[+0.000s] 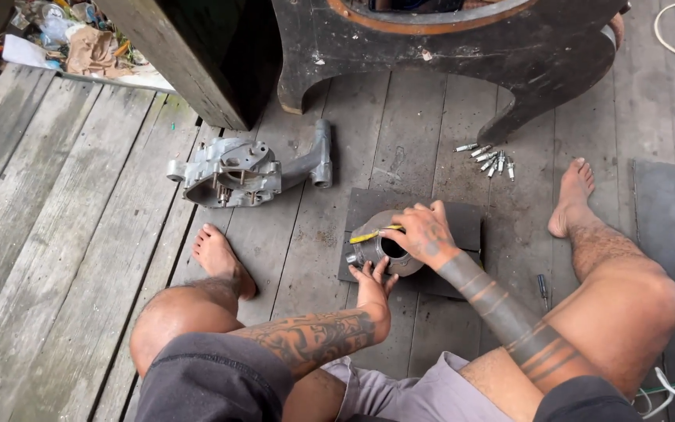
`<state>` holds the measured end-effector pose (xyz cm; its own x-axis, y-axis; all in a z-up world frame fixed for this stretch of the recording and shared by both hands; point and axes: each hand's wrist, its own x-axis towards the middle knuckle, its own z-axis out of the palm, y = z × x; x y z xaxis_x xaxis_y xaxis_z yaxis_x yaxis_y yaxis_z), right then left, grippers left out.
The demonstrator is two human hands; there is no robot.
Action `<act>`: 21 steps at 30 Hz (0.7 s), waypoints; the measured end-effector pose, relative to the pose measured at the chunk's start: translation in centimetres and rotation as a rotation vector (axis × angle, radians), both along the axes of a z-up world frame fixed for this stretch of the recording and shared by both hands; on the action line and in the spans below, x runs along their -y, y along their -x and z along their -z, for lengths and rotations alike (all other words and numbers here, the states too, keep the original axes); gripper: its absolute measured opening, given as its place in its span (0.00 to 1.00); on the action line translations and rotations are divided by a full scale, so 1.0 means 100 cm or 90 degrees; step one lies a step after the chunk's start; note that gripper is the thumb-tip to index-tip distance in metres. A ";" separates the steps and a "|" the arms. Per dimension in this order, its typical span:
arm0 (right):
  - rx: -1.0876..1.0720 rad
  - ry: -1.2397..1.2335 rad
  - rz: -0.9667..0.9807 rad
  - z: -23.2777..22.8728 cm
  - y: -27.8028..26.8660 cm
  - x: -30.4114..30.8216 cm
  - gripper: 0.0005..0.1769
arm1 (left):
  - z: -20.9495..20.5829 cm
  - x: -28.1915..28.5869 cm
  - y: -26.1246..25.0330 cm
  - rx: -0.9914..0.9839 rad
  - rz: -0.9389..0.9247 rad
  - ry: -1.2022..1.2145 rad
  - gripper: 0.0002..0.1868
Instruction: Cleaning a motorcycle cylinder block using a small brush to remove dirt and debris from the surfaces and crevices.
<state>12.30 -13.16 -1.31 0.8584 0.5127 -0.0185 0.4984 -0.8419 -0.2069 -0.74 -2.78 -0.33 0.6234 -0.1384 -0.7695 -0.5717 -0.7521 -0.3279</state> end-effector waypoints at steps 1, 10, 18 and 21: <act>-0.002 -0.004 0.005 0.002 -0.009 0.005 0.21 | -0.002 -0.001 0.001 -0.002 0.005 -0.004 0.41; 0.074 -0.020 -0.022 0.015 -0.004 0.004 0.20 | -0.009 -0.006 0.000 -0.021 0.018 0.013 0.39; 0.111 0.030 0.004 -0.003 -0.010 0.011 0.20 | -0.007 -0.009 -0.003 -0.007 0.005 0.020 0.38; 0.051 -0.009 -0.046 0.012 0.008 0.000 0.20 | -0.005 -0.007 -0.002 -0.008 -0.008 0.021 0.37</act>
